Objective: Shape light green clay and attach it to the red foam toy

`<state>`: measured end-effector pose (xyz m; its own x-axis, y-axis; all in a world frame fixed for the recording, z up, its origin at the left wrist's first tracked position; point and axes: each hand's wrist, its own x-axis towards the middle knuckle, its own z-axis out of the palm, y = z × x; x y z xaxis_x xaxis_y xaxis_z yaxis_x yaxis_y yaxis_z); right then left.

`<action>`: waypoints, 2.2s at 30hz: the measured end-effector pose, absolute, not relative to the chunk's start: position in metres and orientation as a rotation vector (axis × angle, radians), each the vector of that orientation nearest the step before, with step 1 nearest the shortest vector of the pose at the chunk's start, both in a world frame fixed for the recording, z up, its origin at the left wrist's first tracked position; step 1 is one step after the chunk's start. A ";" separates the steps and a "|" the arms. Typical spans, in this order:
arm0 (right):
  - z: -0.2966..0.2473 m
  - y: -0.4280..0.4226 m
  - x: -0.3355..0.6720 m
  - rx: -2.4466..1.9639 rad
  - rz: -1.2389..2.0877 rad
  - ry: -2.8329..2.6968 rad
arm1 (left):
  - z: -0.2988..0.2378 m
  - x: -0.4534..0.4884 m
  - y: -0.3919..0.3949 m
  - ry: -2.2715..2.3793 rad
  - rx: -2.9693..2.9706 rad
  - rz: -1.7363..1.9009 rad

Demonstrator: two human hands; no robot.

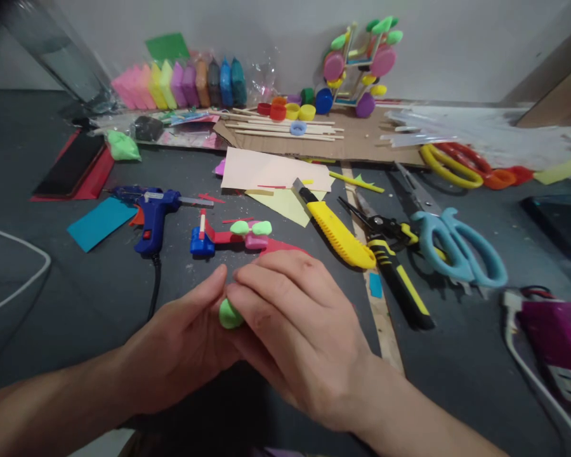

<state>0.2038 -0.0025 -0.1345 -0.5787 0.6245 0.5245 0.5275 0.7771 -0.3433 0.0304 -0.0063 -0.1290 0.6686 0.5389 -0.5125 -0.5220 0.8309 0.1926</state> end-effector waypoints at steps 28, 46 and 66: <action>-0.139 -0.003 0.199 -0.840 0.250 -2.330 | -0.132 0.035 -0.008 0.624 -0.004 0.693; -0.128 -0.002 0.208 -0.955 0.195 -2.205 | -0.130 0.022 -0.014 0.834 0.672 0.772; -0.132 -0.003 0.209 -1.042 0.402 -2.090 | -0.129 0.020 -0.005 1.066 1.134 0.836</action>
